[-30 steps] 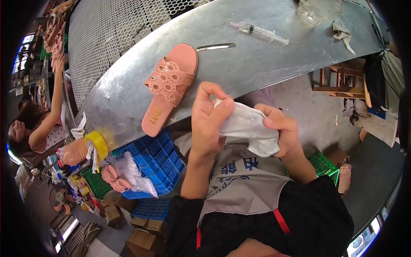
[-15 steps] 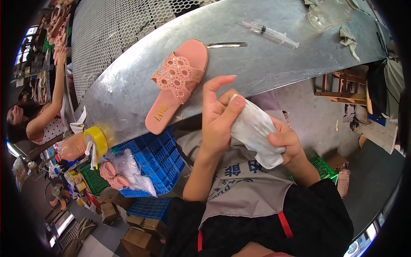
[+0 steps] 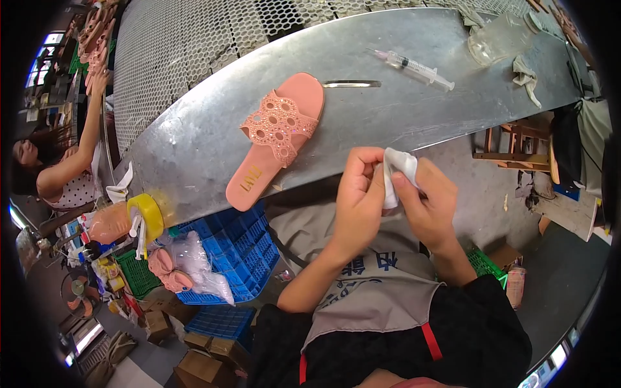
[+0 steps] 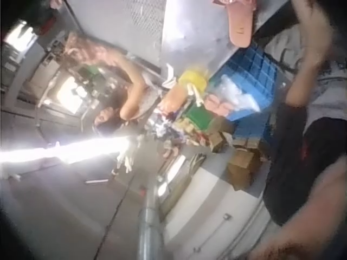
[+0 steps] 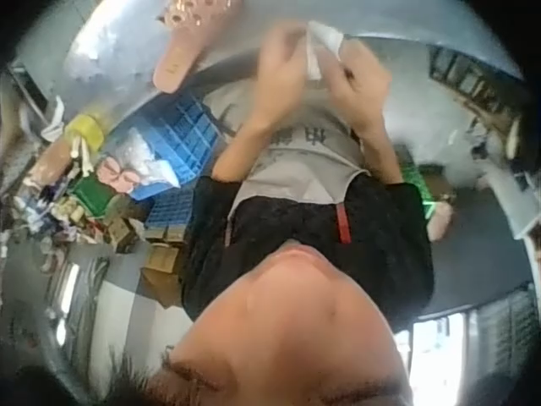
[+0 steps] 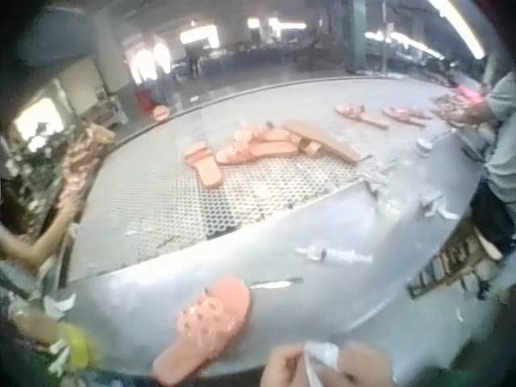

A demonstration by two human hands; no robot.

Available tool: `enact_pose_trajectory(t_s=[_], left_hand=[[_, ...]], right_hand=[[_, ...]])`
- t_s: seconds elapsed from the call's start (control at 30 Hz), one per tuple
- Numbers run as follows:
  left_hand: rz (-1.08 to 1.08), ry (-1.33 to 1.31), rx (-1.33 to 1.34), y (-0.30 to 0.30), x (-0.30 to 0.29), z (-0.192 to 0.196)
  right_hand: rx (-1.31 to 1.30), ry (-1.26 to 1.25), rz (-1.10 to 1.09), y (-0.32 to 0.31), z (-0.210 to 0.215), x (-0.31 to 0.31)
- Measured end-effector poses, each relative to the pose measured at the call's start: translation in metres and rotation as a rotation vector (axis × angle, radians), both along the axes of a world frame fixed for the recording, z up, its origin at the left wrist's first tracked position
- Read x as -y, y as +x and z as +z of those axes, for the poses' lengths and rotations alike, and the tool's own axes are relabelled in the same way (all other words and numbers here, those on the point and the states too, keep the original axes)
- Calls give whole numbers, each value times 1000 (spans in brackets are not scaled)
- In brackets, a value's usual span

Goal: The recorder is cleaning and inspecting pink slippers at a workstation in a shoe manufacturing facility.

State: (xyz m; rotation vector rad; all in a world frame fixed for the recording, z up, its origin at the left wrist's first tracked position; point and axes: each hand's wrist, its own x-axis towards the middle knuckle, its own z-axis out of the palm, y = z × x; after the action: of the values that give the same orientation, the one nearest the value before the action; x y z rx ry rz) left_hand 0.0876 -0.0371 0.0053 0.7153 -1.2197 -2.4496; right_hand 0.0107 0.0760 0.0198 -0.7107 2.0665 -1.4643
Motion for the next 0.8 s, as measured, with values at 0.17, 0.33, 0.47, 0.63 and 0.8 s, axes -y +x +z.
enact_pose_trajectory(t_s=[0.17, 0.33, 0.47, 0.63, 0.8], left_hand=[[2, -199, 70, 1, -6, 0], [-21, -1027, 102, 7, -2, 16], [-106, -1353, 8, 18, 19, 41], [191, -1749, 366, 20, 87, 61], [72, -1960, 710, -8, 137, 2]], right_hand=[[-389, -97, -47, -9, -6, 20], [9, -355, -63, -7, -9, 27], [372, -569, -30, -9, -6, 31], [439, -456, -265, -21, -16, 41], [295, -232, -177, -12, -13, 47]])
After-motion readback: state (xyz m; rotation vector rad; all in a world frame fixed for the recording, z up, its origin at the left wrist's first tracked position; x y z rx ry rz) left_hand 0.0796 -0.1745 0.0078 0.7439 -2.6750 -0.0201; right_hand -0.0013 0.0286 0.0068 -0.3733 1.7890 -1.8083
